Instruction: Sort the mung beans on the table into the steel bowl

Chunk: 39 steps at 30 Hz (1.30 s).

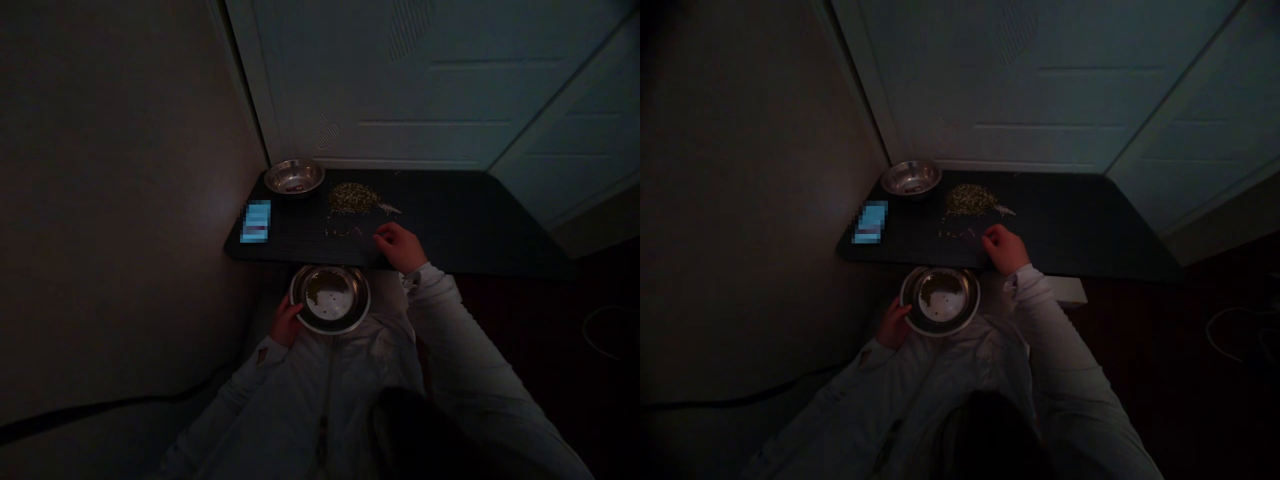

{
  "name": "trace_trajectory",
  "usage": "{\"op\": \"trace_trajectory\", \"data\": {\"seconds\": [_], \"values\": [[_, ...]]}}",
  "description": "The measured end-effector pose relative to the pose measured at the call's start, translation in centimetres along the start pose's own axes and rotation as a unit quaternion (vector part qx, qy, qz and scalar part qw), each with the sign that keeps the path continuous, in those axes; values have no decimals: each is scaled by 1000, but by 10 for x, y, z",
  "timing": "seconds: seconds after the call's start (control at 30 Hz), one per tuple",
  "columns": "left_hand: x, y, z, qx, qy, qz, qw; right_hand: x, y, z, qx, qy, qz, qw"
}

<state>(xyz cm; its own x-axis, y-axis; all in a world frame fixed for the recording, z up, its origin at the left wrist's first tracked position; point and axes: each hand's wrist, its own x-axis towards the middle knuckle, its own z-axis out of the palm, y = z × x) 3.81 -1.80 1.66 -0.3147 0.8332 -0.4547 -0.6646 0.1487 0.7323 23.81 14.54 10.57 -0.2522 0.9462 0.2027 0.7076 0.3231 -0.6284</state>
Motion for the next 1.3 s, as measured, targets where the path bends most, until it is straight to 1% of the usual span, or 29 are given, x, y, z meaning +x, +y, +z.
{"op": "trace_trajectory", "data": {"seconds": [0.07, 0.2, 0.4, 0.6, 0.77, 0.97, 1.17, 1.3], "values": [[0, 0, 0, -5, -3, 0, 1000, -1, -2, 2, -5, -6, -5, 1000], [0, 0, 0, 1, 9, -4, 1000, -1, -3, 3, -19, -14, 2, 1000], [2, -1, -2, 0, 4, -1, 1000, 2, 3, 2, -35, 4, 25, 999], [0, -1, -1, 0, 0, 0, 1000, 4, 3, 2, -45, 12, 27, 999], [0, 0, 0, 5, 8, -3, 1000, 10, 4, 5, -50, 15, 29, 998], [3, -1, -2, -1, 1, -7, 1000, 21, 14, 3, -70, 18, 39, 997], [3, -4, -4, -5, -14, 12, 1000, 34, 28, -8, -107, 26, 36, 993], [4, -4, -7, 5, -13, 6, 1000, 47, 40, -16, -130, 30, 48, 990]]}}
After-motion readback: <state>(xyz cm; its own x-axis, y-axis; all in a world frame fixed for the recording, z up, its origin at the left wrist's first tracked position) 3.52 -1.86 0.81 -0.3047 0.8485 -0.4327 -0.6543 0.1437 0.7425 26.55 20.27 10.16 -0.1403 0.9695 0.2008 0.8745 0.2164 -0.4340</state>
